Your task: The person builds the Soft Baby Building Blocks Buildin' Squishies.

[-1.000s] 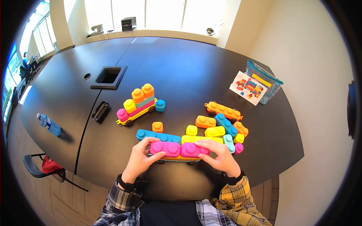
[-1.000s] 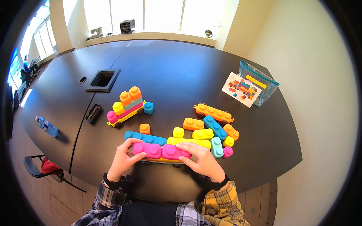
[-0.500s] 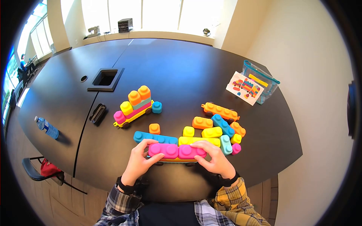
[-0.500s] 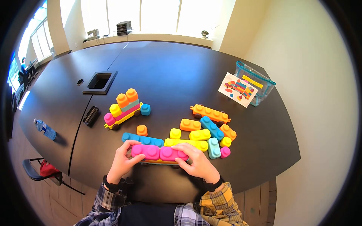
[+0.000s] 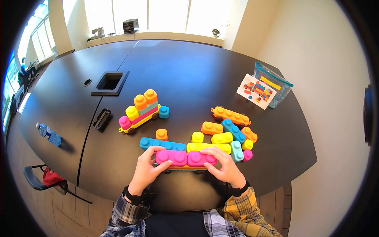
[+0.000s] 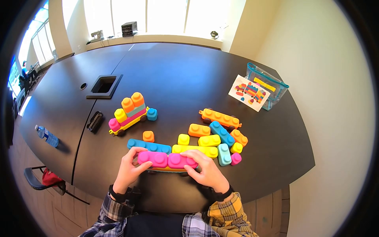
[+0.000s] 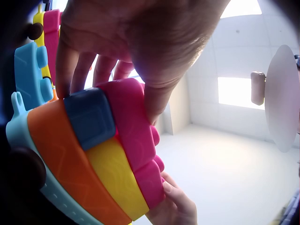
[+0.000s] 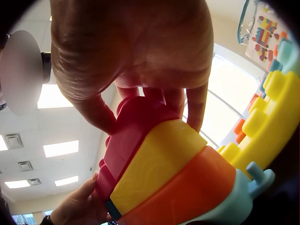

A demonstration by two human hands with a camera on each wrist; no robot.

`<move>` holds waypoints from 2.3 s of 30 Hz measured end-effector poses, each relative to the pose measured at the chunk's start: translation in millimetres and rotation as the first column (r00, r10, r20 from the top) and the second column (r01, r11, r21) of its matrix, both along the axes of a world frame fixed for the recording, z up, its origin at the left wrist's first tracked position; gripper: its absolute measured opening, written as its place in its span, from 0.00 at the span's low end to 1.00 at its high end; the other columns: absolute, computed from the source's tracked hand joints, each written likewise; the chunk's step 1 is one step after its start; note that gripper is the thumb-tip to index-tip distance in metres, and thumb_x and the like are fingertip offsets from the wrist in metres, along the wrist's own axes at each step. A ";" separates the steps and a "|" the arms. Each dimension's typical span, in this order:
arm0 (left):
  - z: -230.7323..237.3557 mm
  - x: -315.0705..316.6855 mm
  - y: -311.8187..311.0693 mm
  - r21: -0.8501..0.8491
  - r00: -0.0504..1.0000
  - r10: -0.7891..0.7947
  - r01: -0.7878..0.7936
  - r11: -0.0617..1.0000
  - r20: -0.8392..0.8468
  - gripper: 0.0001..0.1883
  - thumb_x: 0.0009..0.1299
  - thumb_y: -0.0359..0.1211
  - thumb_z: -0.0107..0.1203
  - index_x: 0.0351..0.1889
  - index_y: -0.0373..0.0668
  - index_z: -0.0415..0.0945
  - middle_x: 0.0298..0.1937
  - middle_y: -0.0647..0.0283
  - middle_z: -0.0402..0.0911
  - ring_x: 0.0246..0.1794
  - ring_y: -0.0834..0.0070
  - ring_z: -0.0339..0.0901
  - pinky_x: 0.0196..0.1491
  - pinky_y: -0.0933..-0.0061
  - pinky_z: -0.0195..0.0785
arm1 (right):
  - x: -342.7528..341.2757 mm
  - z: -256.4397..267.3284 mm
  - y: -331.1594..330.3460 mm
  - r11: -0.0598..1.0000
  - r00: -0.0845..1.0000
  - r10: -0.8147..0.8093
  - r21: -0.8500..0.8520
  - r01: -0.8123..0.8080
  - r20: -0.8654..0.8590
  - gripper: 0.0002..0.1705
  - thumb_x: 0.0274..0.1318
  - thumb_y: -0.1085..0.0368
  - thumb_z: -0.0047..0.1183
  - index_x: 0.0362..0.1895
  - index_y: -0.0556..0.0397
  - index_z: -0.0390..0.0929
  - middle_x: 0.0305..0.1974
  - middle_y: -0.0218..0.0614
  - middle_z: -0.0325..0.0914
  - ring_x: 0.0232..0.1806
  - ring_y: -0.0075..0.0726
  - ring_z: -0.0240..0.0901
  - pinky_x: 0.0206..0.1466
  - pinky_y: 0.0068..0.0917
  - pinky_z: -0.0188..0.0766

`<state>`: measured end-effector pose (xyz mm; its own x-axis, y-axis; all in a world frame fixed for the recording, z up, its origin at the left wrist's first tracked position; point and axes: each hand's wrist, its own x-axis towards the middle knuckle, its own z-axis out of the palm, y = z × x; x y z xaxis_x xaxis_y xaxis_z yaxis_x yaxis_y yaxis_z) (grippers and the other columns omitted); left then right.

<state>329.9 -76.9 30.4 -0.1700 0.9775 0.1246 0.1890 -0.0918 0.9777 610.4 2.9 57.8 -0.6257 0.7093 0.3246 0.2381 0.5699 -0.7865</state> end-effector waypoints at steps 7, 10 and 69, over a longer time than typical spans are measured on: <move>-0.1 -0.4 0.9 0.004 1.000 -0.007 0.007 1.000 -0.010 0.23 0.67 0.32 0.75 0.56 0.35 0.78 0.50 0.58 0.86 0.53 0.72 0.85 0.53 0.68 0.83 | 18.5 10.9 14.1 1.000 0.987 0.008 0.013 -0.010 0.162 0.23 0.67 0.62 0.63 0.63 0.57 0.79 0.59 0.50 0.82 0.62 0.55 0.79 0.66 0.43 0.74; 0.2 -0.4 1.4 0.004 1.000 -0.011 0.011 1.000 -0.014 0.23 0.67 0.32 0.75 0.56 0.36 0.78 0.50 0.59 0.86 0.52 0.73 0.85 0.53 0.68 0.83 | 42.6 20.3 37.7 0.943 0.907 -0.326 0.159 0.292 0.267 0.21 0.65 0.59 0.65 0.56 0.58 0.83 0.54 0.50 0.85 0.53 0.56 0.83 0.58 0.40 0.78; 59.2 -11.3 2.6 0.272 0.880 -0.084 0.234 0.933 -0.467 0.26 0.62 0.25 0.73 0.60 0.39 0.79 0.59 0.52 0.83 0.60 0.52 0.81 0.63 0.58 0.74 | 10.6 9.5 2.3 0.992 0.992 -0.102 0.068 0.107 -0.076 0.28 0.58 0.63 0.71 0.62 0.54 0.80 0.56 0.41 0.84 0.59 0.45 0.80 0.66 0.36 0.72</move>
<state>318.6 -74.3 89.6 0.1304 0.8832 0.4505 0.5485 -0.4428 0.7092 621.0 5.1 67.3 -0.5222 0.7429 0.4188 0.2432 0.6004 -0.7618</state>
